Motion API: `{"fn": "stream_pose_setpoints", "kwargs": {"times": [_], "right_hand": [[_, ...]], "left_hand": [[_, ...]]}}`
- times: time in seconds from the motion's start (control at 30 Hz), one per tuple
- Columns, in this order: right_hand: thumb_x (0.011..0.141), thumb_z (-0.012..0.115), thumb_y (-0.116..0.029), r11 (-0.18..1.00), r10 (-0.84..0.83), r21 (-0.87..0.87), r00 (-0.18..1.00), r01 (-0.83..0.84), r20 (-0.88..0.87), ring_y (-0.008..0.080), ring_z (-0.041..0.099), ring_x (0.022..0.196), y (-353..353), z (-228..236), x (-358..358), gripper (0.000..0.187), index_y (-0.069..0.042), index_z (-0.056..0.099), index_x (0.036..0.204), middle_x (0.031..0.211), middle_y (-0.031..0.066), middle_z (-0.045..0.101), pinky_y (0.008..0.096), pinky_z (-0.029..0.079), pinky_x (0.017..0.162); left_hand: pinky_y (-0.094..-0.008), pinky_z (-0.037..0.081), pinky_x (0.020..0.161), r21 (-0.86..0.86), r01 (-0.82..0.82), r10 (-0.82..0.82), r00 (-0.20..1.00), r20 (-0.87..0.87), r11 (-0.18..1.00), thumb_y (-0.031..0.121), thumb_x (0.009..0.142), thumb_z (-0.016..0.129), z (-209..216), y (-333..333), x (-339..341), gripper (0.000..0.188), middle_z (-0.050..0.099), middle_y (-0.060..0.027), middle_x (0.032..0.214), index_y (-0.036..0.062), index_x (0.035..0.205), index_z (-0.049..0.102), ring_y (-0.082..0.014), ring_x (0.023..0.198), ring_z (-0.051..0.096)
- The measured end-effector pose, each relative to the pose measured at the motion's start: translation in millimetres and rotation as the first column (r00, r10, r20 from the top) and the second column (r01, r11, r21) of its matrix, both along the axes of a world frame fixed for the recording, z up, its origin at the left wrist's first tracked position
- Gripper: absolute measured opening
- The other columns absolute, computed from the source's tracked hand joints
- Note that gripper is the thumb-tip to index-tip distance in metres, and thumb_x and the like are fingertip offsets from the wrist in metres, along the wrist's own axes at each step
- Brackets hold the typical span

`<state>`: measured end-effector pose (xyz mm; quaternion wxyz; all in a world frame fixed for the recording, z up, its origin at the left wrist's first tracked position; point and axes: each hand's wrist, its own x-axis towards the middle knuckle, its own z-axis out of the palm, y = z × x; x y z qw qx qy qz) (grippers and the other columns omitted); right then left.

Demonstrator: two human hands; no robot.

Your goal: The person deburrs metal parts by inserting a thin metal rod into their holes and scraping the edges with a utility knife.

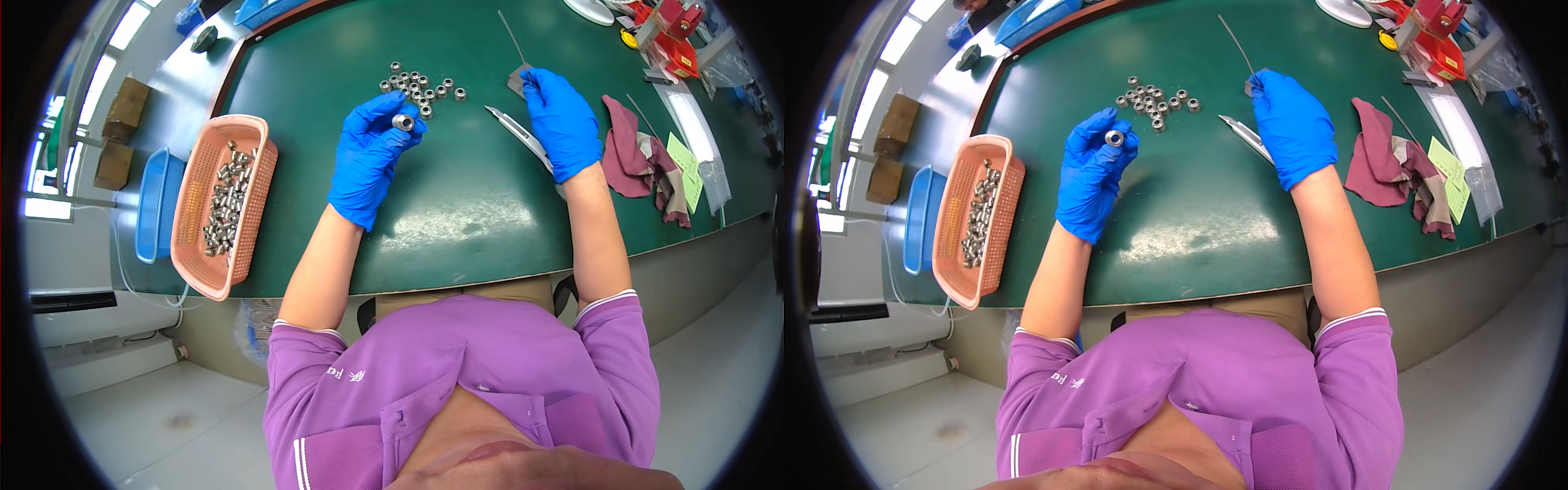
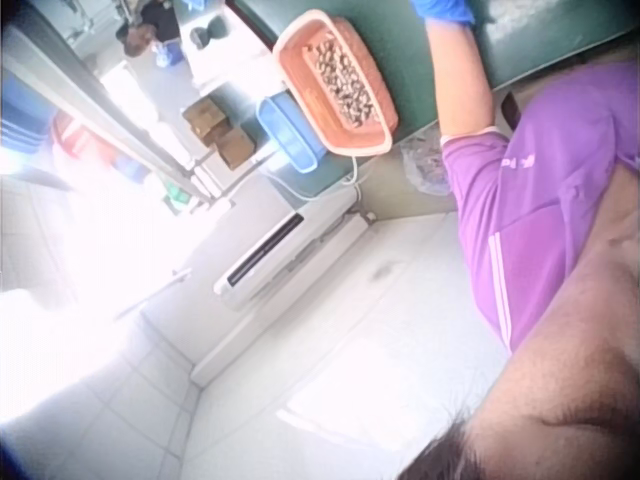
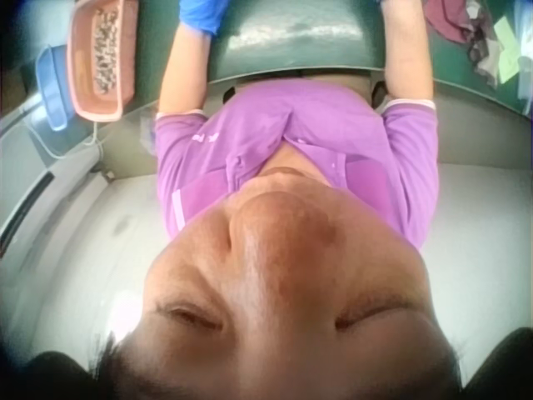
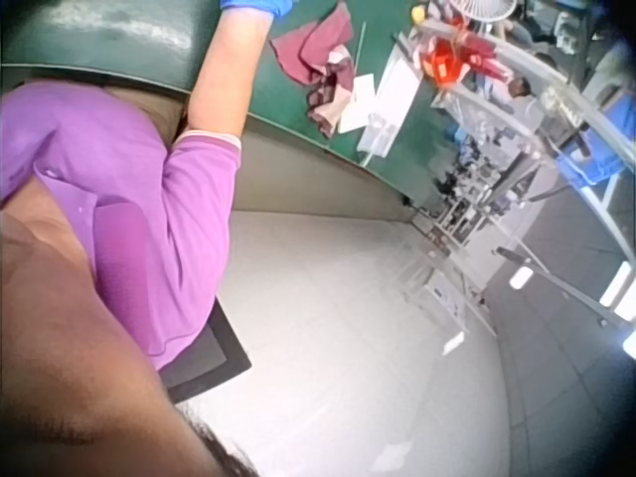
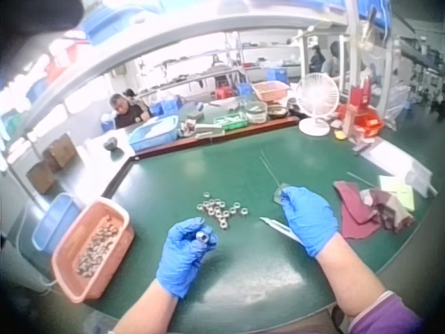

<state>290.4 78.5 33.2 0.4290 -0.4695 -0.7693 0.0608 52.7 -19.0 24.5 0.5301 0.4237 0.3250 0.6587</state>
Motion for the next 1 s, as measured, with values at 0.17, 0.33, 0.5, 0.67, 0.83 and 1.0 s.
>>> {"fn": "stream_pose_setpoints", "kwargs": {"times": [0.17, 0.33, 0.5, 0.67, 0.83, 1.0], "right_hand": [[0.085, 0.052, -0.022, 0.93, -0.06, -0.312, 0.918, 0.193, 0.391, 0.0347, 0.059, 0.088, 5, -4, 21, 0.019, -0.008, 0.063, 0.094, 0.094, 0.0166, 0.062, 0.0426, 0.047, 0.077], [0.082, 0.055, -0.022, 0.894, -0.04, -0.378, 0.885, 0.239, 0.465, 0.0337, 0.059, 0.089, 2, 0, 24, 0.021, -0.008, 0.064, 0.093, 0.096, 0.0158, 0.062, 0.0411, 0.046, 0.078], [0.079, 0.058, -0.025, 0.892, -0.062, -0.374, 0.888, 0.254, 0.455, 0.0348, 0.059, 0.085, -8, 5, 21, 0.022, -0.007, 0.064, 0.089, 0.091, 0.0168, 0.062, 0.043, 0.047, 0.075], [0.078, 0.062, -0.033, 0.857, 0.047, -0.474, 0.885, 0.203, 0.464, 0.0335, 0.06, 0.082, -27, 26, 11, 0.028, -0.005, 0.063, 0.083, 0.087, 0.0158, 0.062, 0.0429, 0.048, 0.074], [0.078, 0.063, -0.035, 0.83, 0.123, -0.514, 0.827, 0.218, 0.549, 0.0335, 0.06, 0.082, -28, 22, 10, 0.029, -0.006, 0.062, 0.085, 0.086, 0.016, 0.062, 0.0424, 0.048, 0.073], [0.08, 0.06, -0.031, 0.795, 0.174, -0.544, 0.76, 0.267, 0.627, 0.0344, 0.06, 0.081, -24, 17, 5, 0.027, -0.005, 0.059, 0.088, 0.087, 0.0166, 0.061, 0.0425, 0.048, 0.072]], "left_hand": [[-0.0308, 0.054, 0.078, -0.018, -0.051, 0.052, 0.996, 0.073, 0.999, 0.01, 0.083, 0.066, 8, -2, -9, 0.033, 0.061, -0.0069, 0.102, 0.0065, 0.115, 0.058, -0.0183, 0.089, 0.063], [-0.0232, 0.052, 0.084, -0.037, -0.019, 0.025, 0.98, 0.196, 0.999, 0.009, 0.086, 0.062, 11, 0, -17, 0.05, 0.054, -0.0044, 0.108, 0.0075, 0.132, 0.042, -0.0133, 0.097, 0.056], [-0.0251, 0.051, 0.088, -0.026, -0.052, 0.057, 0.973, 0.225, 0.998, 0.007, 0.087, 0.06, 14, 4, -24, 0.055, 0.052, -0.0038, 0.108, 0.0073, 0.136, 0.035, -0.0152, 0.105, 0.054], [-0.0277, 0.053, 0.088, 0.033, -0.087, 0.074, 0.954, 0.292, 0.996, 0.006, 0.087, 0.06, 9, 10, -35, 0.052, 0.057, -0.0051, 0.107, 0.0087, 0.134, 0.038, -0.0188, 0.102, 0.059], [-0.0272, 0.051, 0.091, 0.027, -0.076, 0.055, 0.884, 0.464, 0.997, 0.009, 0.089, 0.057, 2, 13, -42, 0.047, 0.057, -0.0058, 0.107, 0.0046, 0.132, 0.04, -0.0173, 0.104, 0.058], [-0.0277, 0.051, 0.091, 0.078, -0.006, -0.038, 0.834, 0.55, 0.997, 0.011, 0.09, 0.056, -7, 16, -48, 0.044, 0.058, -0.0067, 0.106, 0.0018, 0.131, 0.04, -0.0168, 0.101, 0.058]]}}
